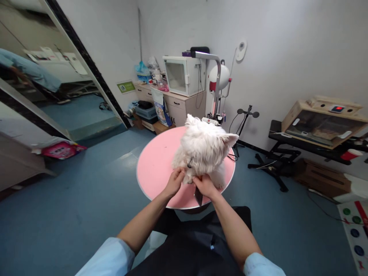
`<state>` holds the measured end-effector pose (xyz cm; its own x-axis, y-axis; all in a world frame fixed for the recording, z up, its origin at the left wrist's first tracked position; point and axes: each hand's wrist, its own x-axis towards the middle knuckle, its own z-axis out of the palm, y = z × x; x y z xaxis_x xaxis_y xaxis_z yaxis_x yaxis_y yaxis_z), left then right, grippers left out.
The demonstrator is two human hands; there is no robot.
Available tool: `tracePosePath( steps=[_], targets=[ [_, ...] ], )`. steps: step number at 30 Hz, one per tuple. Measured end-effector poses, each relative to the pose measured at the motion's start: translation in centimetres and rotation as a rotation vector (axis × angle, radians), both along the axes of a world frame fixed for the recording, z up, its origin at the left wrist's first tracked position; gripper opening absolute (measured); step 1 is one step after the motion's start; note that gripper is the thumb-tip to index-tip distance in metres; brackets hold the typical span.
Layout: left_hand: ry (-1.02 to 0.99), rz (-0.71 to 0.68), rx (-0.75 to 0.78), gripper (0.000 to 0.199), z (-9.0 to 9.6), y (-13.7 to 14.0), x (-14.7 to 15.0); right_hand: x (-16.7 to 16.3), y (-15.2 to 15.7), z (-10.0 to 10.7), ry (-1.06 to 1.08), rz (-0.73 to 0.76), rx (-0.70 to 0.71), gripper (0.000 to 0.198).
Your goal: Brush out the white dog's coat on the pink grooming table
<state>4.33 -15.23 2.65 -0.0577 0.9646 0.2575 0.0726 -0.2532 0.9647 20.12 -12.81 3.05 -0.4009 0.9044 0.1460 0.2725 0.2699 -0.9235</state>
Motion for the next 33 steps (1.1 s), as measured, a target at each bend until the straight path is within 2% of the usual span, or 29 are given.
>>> tracePosePath(
  steps=[3, 7, 12, 15, 19, 21, 24, 28, 31, 33],
  targets=[
    [0.086, 0.046, 0.046, 0.028, 0.7, 0.0, -0.5, 0.1, 0.2, -0.4, 0.091, 0.036, -0.070, 0.038],
    [0.236, 0.142, 0.257, 0.016, 2.6, 0.0, -1.6, 0.2, 0.4, -0.2, 0.050, 0.011, -0.016, 0.031],
    [0.453, -0.188, 0.247, 0.016, 3.2, 0.4, -1.9, 0.2, 0.8, -0.1, 0.011, -0.002, 0.029, 0.030],
    [0.504, -0.196, 0.267, 0.016, 2.7, 0.8, -1.7, 0.0, 0.8, -0.3, 0.017, 0.001, 0.033, 0.030],
    [0.433, -0.086, 0.214, 0.017, 1.6, 1.0, -1.3, -0.5, -0.2, -0.6, 0.016, -0.260, 0.153, 0.034],
    [0.387, -0.071, 0.176, 0.019, 1.0, 1.1, -1.1, -0.5, -0.8, -0.5, -0.025, -0.321, 0.216, 0.035],
    [0.348, -0.101, 0.142, 0.027, 0.6, 1.2, -1.2, -0.4, -1.1, 0.3, -0.110, -0.225, 0.235, 0.026],
    [0.315, -0.200, 0.093, 0.037, 1.3, 1.1, -1.7, 0.0, -0.5, 1.6, -0.216, -0.099, 0.203, 0.021],
    [0.304, -0.259, 0.092, 0.033, 1.8, 0.9, -1.6, -0.1, -0.1, 1.7, -0.200, -0.033, 0.175, 0.021],
    [0.282, -0.229, 0.086, 0.028, 1.4, 0.8, -1.2, -0.3, 0.0, 1.3, -0.134, -0.028, 0.162, 0.021]
  ],
)
